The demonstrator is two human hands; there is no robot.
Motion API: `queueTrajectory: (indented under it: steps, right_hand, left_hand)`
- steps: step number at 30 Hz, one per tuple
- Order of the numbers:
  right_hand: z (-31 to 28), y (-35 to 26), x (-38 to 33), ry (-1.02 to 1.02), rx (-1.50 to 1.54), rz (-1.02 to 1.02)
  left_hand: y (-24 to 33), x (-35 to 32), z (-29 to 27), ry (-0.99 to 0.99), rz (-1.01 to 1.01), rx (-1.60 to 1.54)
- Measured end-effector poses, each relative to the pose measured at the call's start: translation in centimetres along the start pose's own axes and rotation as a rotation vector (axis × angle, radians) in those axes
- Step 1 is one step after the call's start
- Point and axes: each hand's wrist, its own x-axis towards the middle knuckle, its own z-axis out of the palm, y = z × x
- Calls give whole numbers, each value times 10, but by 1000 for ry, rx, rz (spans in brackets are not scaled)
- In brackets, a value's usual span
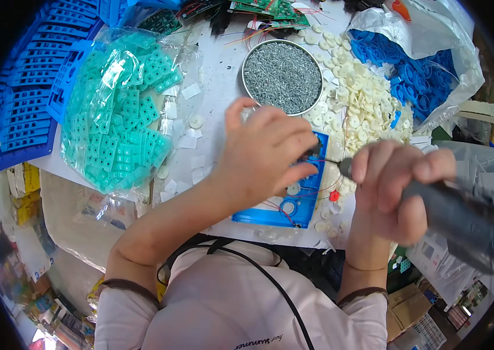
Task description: Assembling an electronic toy calculator by fitting plastic pieces and components together using an electric screwdriver.
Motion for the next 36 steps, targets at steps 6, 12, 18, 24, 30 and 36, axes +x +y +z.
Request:
queueTrajectory:
  steps: [6,12,18,24,30,36]
  right_hand:
    - [-16,46,5,128,81,8]
    - [-16,52,3,97,15,40]
    - [-13,62,-1,113,-9,96]
    - [-35,52,11,-72,-43,83]
    - [-58,-17,44,-257,194,-10]
    - [-119,12,44,-460,421,253]
  left_hand:
    - [-11,-4,2,-99,-25,110]
    - [-9,-4,2,-99,-39,102]
    - [-9,-2,0,-136,-33,99]
    - [-11,13,-1,-177,-60,8]
    - [25,22,-66,-237,133,-4]
    - [-3,-91,-260,51,-490,-343]
